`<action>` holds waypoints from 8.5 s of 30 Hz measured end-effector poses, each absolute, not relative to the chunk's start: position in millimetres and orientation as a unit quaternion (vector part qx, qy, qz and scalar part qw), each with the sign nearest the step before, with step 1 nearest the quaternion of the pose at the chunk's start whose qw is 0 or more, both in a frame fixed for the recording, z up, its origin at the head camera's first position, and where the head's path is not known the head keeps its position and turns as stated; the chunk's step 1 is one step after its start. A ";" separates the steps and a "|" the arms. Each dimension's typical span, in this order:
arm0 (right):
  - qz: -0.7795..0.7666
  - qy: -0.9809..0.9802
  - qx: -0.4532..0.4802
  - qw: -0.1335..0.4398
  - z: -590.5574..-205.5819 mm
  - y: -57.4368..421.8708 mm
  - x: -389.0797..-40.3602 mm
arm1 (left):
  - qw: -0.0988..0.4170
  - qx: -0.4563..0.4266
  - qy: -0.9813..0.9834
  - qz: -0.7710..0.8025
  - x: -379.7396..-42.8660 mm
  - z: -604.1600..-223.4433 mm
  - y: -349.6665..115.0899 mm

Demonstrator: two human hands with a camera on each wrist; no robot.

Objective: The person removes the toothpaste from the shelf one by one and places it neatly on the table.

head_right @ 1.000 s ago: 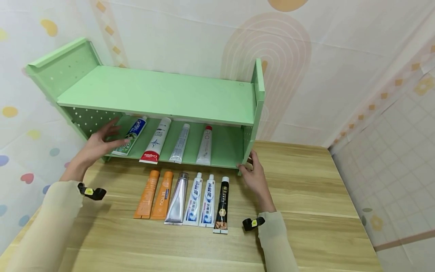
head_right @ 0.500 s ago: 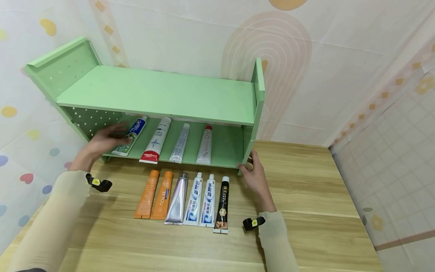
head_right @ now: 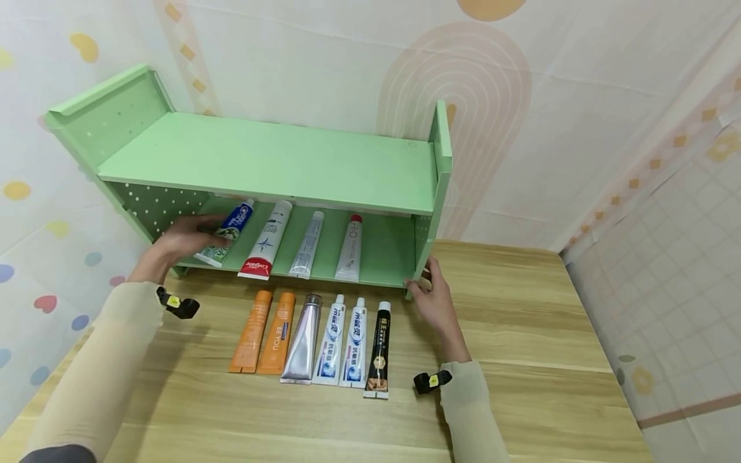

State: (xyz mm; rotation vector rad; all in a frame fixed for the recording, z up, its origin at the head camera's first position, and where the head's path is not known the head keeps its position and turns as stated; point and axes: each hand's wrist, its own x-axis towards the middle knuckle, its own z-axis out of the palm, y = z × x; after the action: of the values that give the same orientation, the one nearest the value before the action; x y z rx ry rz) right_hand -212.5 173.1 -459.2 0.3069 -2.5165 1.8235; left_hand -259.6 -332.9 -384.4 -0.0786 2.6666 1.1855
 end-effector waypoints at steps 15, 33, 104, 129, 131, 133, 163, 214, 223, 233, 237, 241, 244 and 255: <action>0.580 -0.808 0.101 0.011 -461.4 172.7 -212.1 | 0.096 -0.053 0.889 0.444 -248.1 -385.5 -327.5; 0.586 -0.804 0.101 0.013 -461.4 173.4 -212.3 | 0.039 -0.041 0.875 0.480 -207.0 -395.4 -321.7; 0.583 -0.806 0.099 0.006 -462.5 173.5 -213.3 | 0.090 -0.110 0.865 0.481 -96.4 -462.4 -294.0; 0.582 -0.807 0.100 0.012 -459.6 175.8 -214.5 | 0.065 -0.084 0.915 0.390 -98.9 -452.9 -274.5; 0.582 -0.807 0.100 0.013 -458.6 176.4 -214.4 | 0.067 -0.083 0.920 0.378 -98.7 -451.2 -274.6; 0.582 -0.807 0.100 0.013 -458.0 176.9 -214.5 | 0.072 -0.083 0.924 0.367 -98.7 -449.9 -274.7; 0.577 -0.811 0.096 0.011 -460.6 173.5 -212.7 | -0.023 -0.016 0.925 0.379 -104.8 -430.5 -284.9; 0.585 -0.805 0.095 0.005 -463.5 173.1 -212.8 | 0.037 0.029 0.882 0.469 -209.2 -386.0 -285.9; 0.584 -0.806 0.098 0.007 -463.4 173.5 -213.0 | 0.097 0.003 0.857 0.506 -232.8 -386.6 -276.1; 0.576 -0.811 0.100 0.011 -463.8 173.6 -212.5 | 0.129 -0.020 0.873 0.469 -251.5 -383.9 -259.0; 0.575 -0.811 0.102 0.015 -464.0 173.6 -212.9 | 0.128 -0.029 0.881 0.455 -256.3 -384.5 -255.9; 0.574 -0.812 0.105 0.015 -463.3 173.6 -213.3 | 0.125 -0.032 0.891 0.436 -258.9 -386.5 -254.8; 0.576 -0.811 0.100 0.013 -463.2 173.7 -213.5 | 0.130 -0.031 0.892 0.432 -260.6 -387.2 -253.5; 0.584 -0.807 0.087 0.006 -461.6 173.8 -211.8 | 0.148 -0.040 0.890 0.429 -267.2 -384.2 -242.5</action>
State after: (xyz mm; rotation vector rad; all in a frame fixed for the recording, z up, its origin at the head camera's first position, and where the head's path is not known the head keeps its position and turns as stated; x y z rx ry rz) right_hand -211.8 173.8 -461.6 0.2726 -2.5252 1.8293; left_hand -267.2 -242.5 -384.2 -0.1161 2.5599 1.2350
